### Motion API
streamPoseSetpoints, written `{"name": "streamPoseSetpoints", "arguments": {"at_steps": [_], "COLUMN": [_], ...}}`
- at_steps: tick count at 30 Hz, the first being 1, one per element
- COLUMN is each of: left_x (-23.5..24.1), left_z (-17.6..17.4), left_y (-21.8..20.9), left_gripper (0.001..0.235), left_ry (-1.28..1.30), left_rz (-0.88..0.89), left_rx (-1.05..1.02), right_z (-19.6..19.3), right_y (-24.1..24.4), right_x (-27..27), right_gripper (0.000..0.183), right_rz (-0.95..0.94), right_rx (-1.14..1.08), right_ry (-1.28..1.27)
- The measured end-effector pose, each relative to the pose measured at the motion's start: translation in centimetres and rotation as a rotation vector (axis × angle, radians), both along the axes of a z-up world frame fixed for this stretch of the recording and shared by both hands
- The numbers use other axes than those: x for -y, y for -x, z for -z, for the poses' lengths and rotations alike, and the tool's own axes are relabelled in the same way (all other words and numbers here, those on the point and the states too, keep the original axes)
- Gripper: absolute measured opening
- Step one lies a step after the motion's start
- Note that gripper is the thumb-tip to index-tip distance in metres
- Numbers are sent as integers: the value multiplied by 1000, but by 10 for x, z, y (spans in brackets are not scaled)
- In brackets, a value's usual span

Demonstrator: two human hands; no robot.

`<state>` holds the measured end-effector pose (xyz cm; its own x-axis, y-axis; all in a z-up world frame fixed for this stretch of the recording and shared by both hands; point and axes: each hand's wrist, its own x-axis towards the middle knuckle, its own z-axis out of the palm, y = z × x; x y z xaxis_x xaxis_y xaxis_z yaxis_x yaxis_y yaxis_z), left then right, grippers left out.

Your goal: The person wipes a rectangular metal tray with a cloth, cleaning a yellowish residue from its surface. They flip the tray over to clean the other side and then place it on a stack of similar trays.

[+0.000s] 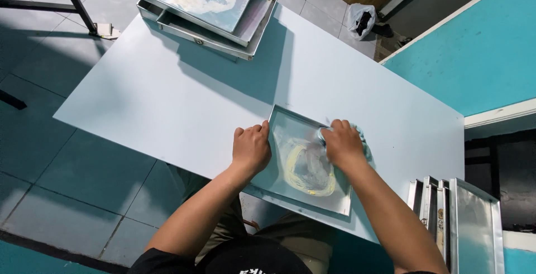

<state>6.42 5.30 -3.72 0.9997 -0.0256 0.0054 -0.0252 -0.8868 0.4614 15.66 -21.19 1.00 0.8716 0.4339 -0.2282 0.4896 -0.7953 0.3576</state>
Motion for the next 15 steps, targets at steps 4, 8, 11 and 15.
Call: {"name": "streamPoseSetpoints", "arguments": {"at_steps": [4, 8, 11, 15], "left_x": [-2, -3, -3, -2], "left_z": [-5, -7, -3, 9], "left_y": [1, -2, -2, -4], "left_gripper": [47, 48, 49, 48], "left_ry": [8, -14, -17, -20], "left_rz": [-2, 16, 22, 18], "left_rx": [-15, -22, -2, 30], "right_z": [18, 12, 19, 40], "right_y": [-19, -22, -26, -32], "right_x": [-23, -73, -103, -127], "right_gripper": [29, 26, 21, 13], "right_rz": [-94, -199, -305, -374], "right_rx": [13, 31, 80, 114], "right_ry": [-56, -119, -186, -221]}}
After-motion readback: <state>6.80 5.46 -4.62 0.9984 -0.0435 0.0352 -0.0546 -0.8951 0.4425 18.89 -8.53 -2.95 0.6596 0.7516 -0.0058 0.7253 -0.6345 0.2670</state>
